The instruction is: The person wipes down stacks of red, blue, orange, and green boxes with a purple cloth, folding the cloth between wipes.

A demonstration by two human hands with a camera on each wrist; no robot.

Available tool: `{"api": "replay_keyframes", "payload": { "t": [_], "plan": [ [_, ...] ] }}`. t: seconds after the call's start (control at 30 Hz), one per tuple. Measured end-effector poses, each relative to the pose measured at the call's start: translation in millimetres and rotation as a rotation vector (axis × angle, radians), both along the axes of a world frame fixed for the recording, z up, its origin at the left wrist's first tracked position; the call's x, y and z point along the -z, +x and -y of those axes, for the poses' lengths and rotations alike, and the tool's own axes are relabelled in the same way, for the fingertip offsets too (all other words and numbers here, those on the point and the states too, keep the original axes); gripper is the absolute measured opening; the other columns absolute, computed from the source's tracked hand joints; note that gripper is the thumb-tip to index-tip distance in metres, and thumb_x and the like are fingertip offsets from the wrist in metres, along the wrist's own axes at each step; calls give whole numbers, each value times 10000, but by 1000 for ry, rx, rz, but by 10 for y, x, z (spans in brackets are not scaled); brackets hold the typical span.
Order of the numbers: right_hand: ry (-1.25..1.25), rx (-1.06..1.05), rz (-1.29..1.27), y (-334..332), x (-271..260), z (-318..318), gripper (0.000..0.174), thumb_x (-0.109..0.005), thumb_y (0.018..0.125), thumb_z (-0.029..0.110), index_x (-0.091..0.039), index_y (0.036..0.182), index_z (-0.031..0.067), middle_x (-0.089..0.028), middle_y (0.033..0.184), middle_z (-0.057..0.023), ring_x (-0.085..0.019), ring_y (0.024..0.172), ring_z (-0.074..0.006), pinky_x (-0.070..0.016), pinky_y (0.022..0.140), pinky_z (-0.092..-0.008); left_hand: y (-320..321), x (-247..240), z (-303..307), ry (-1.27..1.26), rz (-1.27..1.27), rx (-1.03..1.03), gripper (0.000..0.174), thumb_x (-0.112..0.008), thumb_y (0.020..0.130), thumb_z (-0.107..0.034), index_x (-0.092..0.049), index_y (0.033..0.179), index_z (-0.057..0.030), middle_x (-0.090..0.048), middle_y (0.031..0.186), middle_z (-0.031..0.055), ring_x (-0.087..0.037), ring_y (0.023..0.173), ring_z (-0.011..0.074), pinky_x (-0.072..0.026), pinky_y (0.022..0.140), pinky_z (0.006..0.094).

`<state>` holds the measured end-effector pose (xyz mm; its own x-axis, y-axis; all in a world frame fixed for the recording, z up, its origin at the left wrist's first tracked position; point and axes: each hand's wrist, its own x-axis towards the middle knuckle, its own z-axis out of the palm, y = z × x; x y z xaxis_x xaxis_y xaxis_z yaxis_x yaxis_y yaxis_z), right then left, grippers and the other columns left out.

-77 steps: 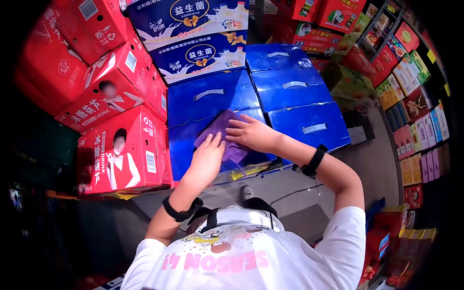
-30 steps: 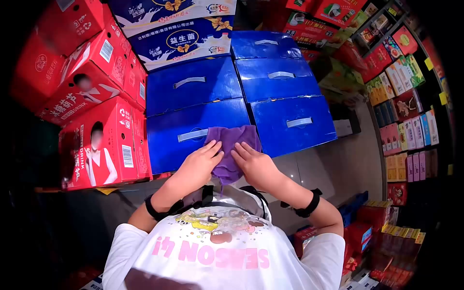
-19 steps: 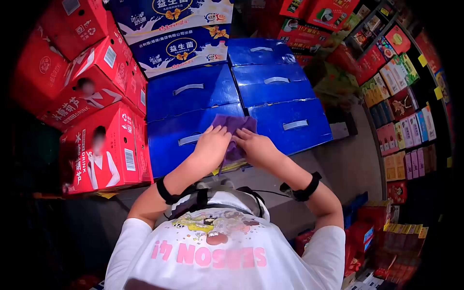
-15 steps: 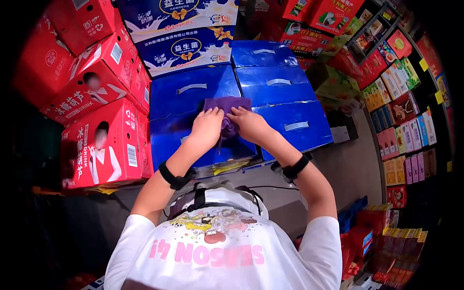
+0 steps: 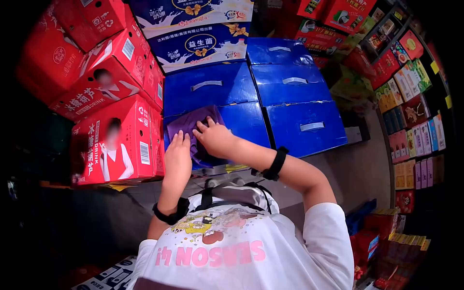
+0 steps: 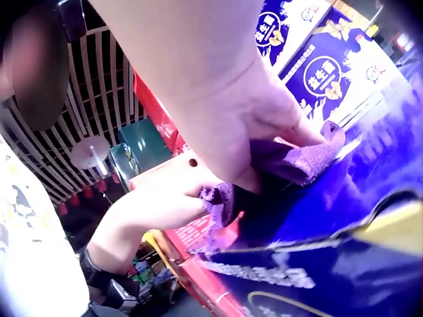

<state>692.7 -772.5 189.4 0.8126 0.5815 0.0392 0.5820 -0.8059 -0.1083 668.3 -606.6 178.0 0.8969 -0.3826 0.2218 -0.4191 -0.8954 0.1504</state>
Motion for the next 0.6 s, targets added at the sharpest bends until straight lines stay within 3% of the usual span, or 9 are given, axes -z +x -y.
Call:
{"api": "replay_keyframes", "payload": {
  "t": [0.1,0.17,0.23,0.43,0.5,0.53,0.6],
  "plan": [
    [-13,1,82,-186,102,-184,511,-563,762,108,-490,1262,28,-437,1319,-205,-441,1183,-441,-441,907,-465,-130,-91,-202,-46,-83,53,404,-427,819,-36,-503,1207,47,-459,1293,251,-435,1227,353,-365,1000,411],
    [-21,10,89,-310,111,-149,513,-571,757,110,-493,1258,30,-430,1331,-197,-437,1195,-426,-434,916,-474,-162,-79,-207,-67,-73,57,529,-455,696,107,-502,1218,35,-442,1314,232,-428,1232,347,-364,1009,406],
    [63,76,174,-382,129,-85,498,-557,748,131,-505,1235,35,-473,1293,-176,-477,1172,-381,-446,914,-427,-166,-61,-168,-6,-38,95,424,-432,812,-33,-484,1227,37,-444,1310,240,-423,1236,355,-357,1007,421],
    [131,264,111,-575,25,351,604,-581,651,24,-504,1248,64,-466,1324,-135,-432,1228,-346,-400,969,-439,-73,6,269,35,-43,260,441,-446,794,-29,-466,1224,66,-424,1323,248,-431,1231,347,-360,1015,410],
    [113,328,105,-642,39,544,627,-582,641,10,-504,1258,86,-454,1344,-121,-418,1247,-333,-393,978,-428,-47,26,447,41,-1,342,425,-450,808,-54,-469,1212,76,-438,1308,252,-447,1216,349,-376,1005,402],
    [94,352,84,-682,-2,627,522,-559,720,64,-516,1240,71,-463,1332,-123,-423,1244,-328,-387,984,-443,-35,45,557,50,12,339,425,-456,809,-59,-467,1208,85,-448,1297,254,-458,1207,348,-386,999,396],
    [86,397,72,-755,-45,753,590,-598,669,21,-508,1249,75,-462,1334,-122,-421,1244,-331,-384,990,-436,-53,36,707,94,25,340,431,-462,805,-58,-463,1209,92,-444,1302,251,-442,1224,340,-374,1010,387]
  ]
}}
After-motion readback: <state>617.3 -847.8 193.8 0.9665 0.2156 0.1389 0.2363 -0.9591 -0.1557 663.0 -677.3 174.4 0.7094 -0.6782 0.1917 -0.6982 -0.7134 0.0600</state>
